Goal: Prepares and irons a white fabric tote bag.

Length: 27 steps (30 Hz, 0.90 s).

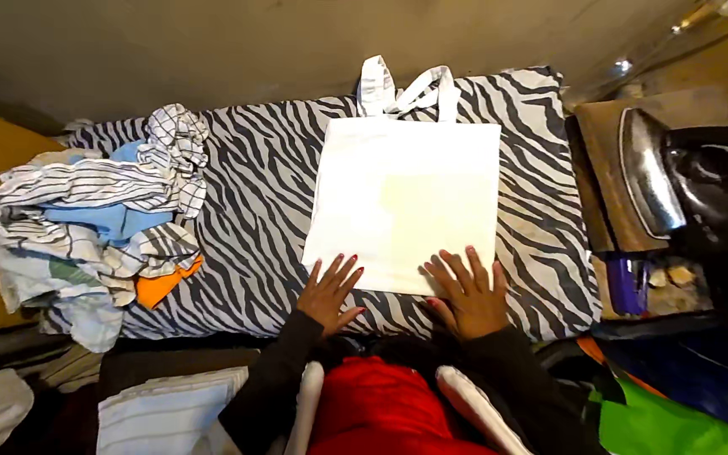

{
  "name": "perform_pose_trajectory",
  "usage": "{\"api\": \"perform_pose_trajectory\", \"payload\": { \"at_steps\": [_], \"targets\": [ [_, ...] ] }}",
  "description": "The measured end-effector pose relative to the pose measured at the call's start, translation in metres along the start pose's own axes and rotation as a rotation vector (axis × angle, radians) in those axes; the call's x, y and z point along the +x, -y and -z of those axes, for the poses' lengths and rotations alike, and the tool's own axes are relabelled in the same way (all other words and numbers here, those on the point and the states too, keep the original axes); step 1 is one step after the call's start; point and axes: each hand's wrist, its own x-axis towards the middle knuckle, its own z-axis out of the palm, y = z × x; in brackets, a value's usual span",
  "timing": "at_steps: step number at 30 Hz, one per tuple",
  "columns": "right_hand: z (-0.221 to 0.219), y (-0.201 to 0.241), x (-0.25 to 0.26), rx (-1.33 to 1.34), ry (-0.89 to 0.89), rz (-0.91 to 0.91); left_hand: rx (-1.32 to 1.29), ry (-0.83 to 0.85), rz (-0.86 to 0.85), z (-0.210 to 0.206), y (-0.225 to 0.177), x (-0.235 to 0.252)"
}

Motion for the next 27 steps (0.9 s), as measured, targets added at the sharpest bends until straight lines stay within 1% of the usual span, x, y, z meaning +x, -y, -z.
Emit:
{"api": "perform_pose_trajectory", "payload": {
  "at_steps": [2, 4, 5, 7, 9, 10, 12, 14, 16, 18, 19, 20, 21, 23, 24, 25, 27],
  "targets": [
    [-0.013, -0.013, -0.010, -0.037, 0.073, -0.033, 0.034, -0.012, 0.157, 0.008, 0.017, -0.008],
    [-0.001, -0.029, -0.009, -0.025, 0.093, -0.103, 0.063, -0.044, 0.287, 0.018, 0.037, -0.019],
    [0.009, -0.035, -0.011, -0.010, 0.076, -0.138, 0.065, -0.063, 0.314, 0.024, 0.042, -0.028],
    [0.032, -0.050, -0.007, 0.003, -0.020, -0.180, 0.068, -0.171, 0.265, 0.035, 0.043, -0.034],
    [0.056, -0.062, 0.000, 0.020, -0.128, -0.182, 0.040, -0.279, 0.130, 0.038, 0.027, -0.030],
    [0.066, -0.066, 0.002, 0.034, -0.179, -0.176, 0.022, -0.295, 0.060, 0.036, 0.017, -0.026],
    [0.076, -0.067, 0.005, 0.047, -0.264, -0.146, -0.004, -0.246, -0.018, 0.026, 0.006, -0.017],
    [0.075, -0.056, 0.003, 0.080, -0.274, -0.099, -0.012, -0.159, 0.008, 0.013, 0.009, -0.014],
    [0.060, -0.043, -0.004, 0.110, -0.212, -0.019, 0.017, -0.109, 0.058, 0.007, 0.018, -0.017],
    [0.041, -0.039, -0.013, 0.105, -0.061, 0.052, 0.035, -0.066, 0.104, 0.009, 0.023, -0.021],
    [0.037, -0.044, -0.016, 0.079, 0.004, 0.063, 0.035, -0.053, 0.119, 0.012, 0.023, -0.023],
    [0.039, -0.055, -0.016, 0.046, 0.021, 0.057, 0.032, -0.040, 0.134, 0.015, 0.025, -0.025],
    [0.051, -0.071, -0.010, -0.006, -0.015, 0.036, 0.029, -0.045, 0.152, 0.018, 0.027, -0.027],
    [0.099, -0.110, 0.014, -0.173, -0.140, -0.080, 0.010, -0.091, 0.213, 0.026, 0.033, -0.033],
    [0.125, -0.126, 0.027, -0.272, -0.176, -0.192, 0.002, -0.139, 0.238, 0.029, 0.035, -0.037],
    [0.148, -0.141, 0.038, -0.340, -0.162, -0.347, -0.006, -0.188, 0.252, 0.033, 0.037, -0.041],
    [0.173, -0.171, 0.059, -0.400, -0.087, -0.647, -0.019, -0.246, 0.284, 0.042, 0.038, -0.048]
  ]
}}
